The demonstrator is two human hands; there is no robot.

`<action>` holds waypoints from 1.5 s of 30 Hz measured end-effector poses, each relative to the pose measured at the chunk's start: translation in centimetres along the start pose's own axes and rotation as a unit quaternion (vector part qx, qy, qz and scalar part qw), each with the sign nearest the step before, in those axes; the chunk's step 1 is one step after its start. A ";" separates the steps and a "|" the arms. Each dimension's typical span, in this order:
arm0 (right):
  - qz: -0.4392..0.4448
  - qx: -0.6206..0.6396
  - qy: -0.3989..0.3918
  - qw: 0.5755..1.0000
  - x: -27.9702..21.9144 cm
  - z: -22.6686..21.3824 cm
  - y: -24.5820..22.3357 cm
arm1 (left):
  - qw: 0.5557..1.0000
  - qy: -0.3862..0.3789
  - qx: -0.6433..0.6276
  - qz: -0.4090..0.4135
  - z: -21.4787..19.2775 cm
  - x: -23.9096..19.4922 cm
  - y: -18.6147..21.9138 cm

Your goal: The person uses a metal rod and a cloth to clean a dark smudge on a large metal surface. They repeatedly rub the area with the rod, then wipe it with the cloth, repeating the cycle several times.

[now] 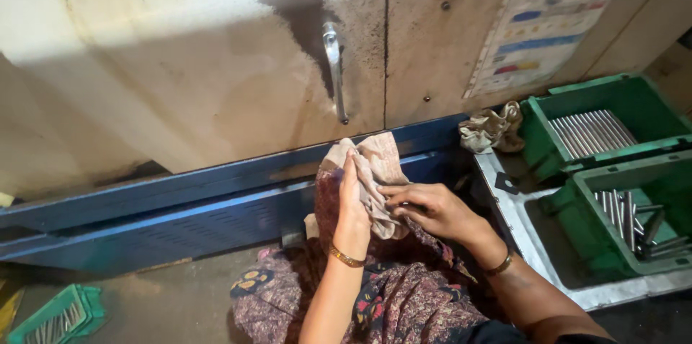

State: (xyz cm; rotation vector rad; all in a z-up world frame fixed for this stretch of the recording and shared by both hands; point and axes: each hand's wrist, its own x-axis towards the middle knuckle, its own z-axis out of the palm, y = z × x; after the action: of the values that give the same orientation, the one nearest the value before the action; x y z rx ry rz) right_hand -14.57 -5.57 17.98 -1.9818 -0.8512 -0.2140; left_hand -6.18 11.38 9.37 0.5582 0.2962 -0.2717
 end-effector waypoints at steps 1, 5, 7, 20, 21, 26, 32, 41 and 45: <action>-0.022 -0.033 0.023 0.999 0.1 -0.2 -0.1 | 1.000 -0.005 0.006 0.013 0.2 -0.2 0.2; -0.041 -0.092 0.130 0.986 0.0 0.3 -0.5 | 0.996 -0.013 0.066 0.066 0.7 -1.5 0.9; -0.021 -0.086 0.170 0.981 -0.3 0.7 -0.4 | 0.992 -0.010 0.102 0.080 0.9 -2.1 0.7; 0.005 -0.003 0.147 0.989 3.0 2.0 0.9 | 0.968 -0.125 0.149 0.160 2.6 -4.8 0.3; 0.005 -0.006 0.102 0.995 3.7 1.5 0.8 | 0.963 -0.122 0.167 0.172 2.4 -4.8 1.0; -0.042 -0.011 -0.038 0.998 6.7 -0.2 0.6 | 0.870 -0.099 0.411 0.253 0.7 -6.1 5.0; 0.061 0.128 0.124 0.982 7.9 1.2 1.7 | 0.751 -0.108 0.603 0.244 0.1 -7.4 7.9; 0.064 0.271 0.067 0.958 7.8 4.8 3.9 | 0.706 -0.176 0.633 0.264 -2.0 -6.3 8.1; 0.039 0.250 0.017 0.967 7.4 5.4 4.9 | 0.734 -0.193 0.600 0.252 -3.5 -5.4 7.8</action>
State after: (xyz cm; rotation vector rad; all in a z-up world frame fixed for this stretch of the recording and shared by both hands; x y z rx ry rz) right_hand -6.91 0.80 15.13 -1.5282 -0.7192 0.0154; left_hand -9.30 20.57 12.12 1.8095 -0.5227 -0.0012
